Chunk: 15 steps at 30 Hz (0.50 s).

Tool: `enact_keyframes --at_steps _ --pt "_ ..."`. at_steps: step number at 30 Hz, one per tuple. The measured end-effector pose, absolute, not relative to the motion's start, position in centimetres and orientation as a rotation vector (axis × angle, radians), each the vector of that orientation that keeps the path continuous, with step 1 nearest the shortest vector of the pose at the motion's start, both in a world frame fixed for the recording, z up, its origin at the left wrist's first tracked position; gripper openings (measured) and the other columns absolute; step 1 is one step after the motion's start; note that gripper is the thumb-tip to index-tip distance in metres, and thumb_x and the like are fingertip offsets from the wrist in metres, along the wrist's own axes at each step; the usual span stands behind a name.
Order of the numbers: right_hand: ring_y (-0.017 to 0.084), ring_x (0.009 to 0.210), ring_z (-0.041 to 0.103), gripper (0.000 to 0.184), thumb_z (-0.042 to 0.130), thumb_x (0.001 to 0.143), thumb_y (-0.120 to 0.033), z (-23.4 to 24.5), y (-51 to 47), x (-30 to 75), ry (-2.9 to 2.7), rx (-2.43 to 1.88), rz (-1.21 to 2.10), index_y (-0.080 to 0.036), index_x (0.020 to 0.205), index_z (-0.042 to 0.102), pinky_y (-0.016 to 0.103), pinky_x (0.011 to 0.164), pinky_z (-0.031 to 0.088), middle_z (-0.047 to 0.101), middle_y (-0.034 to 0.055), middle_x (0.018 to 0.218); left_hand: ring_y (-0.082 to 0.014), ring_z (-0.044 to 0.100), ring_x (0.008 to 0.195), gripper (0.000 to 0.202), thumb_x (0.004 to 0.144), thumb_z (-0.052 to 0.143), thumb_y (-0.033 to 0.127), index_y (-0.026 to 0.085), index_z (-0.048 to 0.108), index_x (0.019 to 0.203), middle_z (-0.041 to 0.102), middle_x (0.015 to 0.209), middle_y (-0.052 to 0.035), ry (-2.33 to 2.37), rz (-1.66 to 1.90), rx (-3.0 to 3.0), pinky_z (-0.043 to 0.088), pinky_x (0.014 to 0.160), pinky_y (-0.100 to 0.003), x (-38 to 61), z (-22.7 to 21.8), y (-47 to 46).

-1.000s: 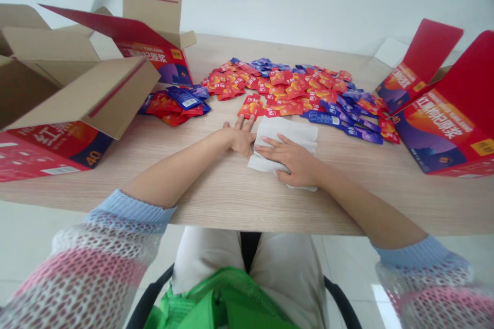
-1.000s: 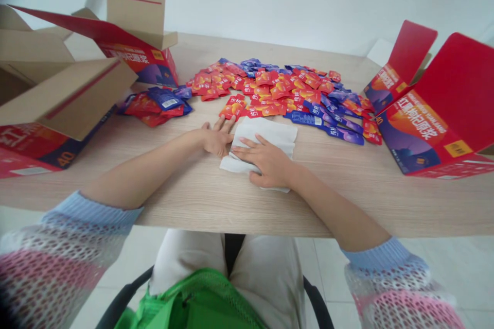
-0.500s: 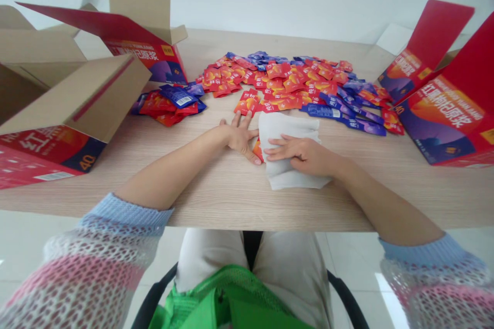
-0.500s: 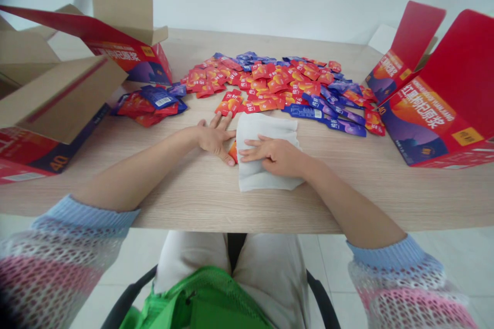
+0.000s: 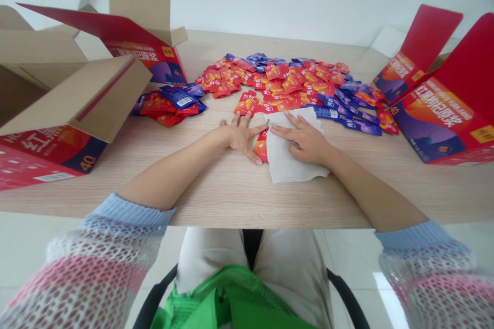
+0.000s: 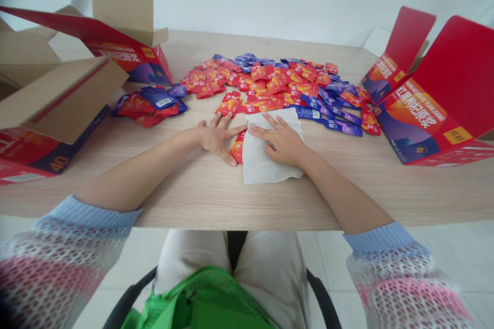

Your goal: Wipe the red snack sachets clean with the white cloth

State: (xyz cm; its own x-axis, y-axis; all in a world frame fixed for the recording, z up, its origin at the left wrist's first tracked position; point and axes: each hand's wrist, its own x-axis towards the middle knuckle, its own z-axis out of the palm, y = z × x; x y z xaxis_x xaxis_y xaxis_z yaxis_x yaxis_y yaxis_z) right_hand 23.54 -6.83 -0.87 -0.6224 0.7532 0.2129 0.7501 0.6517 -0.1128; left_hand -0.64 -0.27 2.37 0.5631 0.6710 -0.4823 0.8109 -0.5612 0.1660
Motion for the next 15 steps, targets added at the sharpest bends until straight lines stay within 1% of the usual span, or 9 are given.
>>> enact_keyframes --at_steps 2,6,7,9,12,15 --pt "0.031 0.147 0.007 0.075 0.049 0.073 -0.011 -0.7 -6.9 23.4 -2.632 -1.239 0.034 -0.025 0.146 0.039 0.065 0.113 0.013 0.042 0.0014 0.149 -0.0448 -0.026 0.138 0.134 0.045 0.076 0.076 0.050 -0.006 0.148 -0.030 0.154 0.0006 1.205 -0.527 2.436 0.002 0.100 -0.078 -0.7 2.3 -0.3" --pt "0.030 0.147 0.006 0.080 0.049 0.068 -0.012 -0.2 -7.9 22.2 -2.677 -1.146 0.141 -0.022 0.147 0.038 0.064 0.114 0.009 0.041 0.0034 0.150 -0.0457 -0.026 0.137 0.134 0.043 0.076 0.077 0.048 0.001 0.150 -0.029 0.154 0.0004 1.220 -0.549 2.435 0.001 0.101 -0.077 -0.6 2.4 -0.5" --pt "0.029 0.147 0.007 0.081 0.048 0.067 -0.012 0.0 -8.3 21.7 -2.698 -1.088 0.184 -0.022 0.147 0.038 0.063 0.115 0.008 0.042 0.0032 0.149 -0.0460 -0.026 0.137 0.134 0.042 0.076 0.077 0.047 0.002 0.150 -0.029 0.154 -0.0001 1.221 -0.560 2.434 0.001 0.101 -0.076 -0.5 2.5 -0.6" --pt "0.028 0.146 0.015 0.081 0.046 0.065 -0.011 0.2 -8.9 20.8 -2.745 -0.960 0.283 -0.022 0.146 0.040 0.061 0.115 0.007 0.043 0.0033 0.148 -0.0467 -0.026 0.137 0.134 0.042 0.076 0.077 0.044 0.007 0.151 -0.030 0.154 -0.0018 1.234 -0.590 2.440 0.003 0.101 -0.076 -0.4 2.5 -0.6" --pt "0.026 0.142 0.028 0.079 0.044 0.063 -0.010 0.3 -9.3 19.8 -2.781 -0.849 0.390 -0.019 0.141 0.046 0.056 0.117 0.013 0.048 0.0051 0.145 -0.0475 -0.025 0.137 0.131 0.043 0.076 0.076 0.038 0.015 0.153 -0.030 0.154 -0.0042 1.264 -0.630 2.463 0.005 0.103 -0.074 -0.2 2.3 -0.7" --pt "0.024 0.140 0.033 0.077 0.042 0.062 -0.007 -0.1 -9.1 19.5 -2.765 -0.842 0.382 -0.021 0.138 0.050 0.054 0.117 0.017 0.054 0.0029 0.140 -0.0471 -0.025 0.137 0.130 0.045 0.077 0.074 0.035 0.017 0.153 -0.029 0.155 -0.0058 1.293 -0.651 2.467 0.006 0.103 -0.073 0.0 2.1 -0.7"
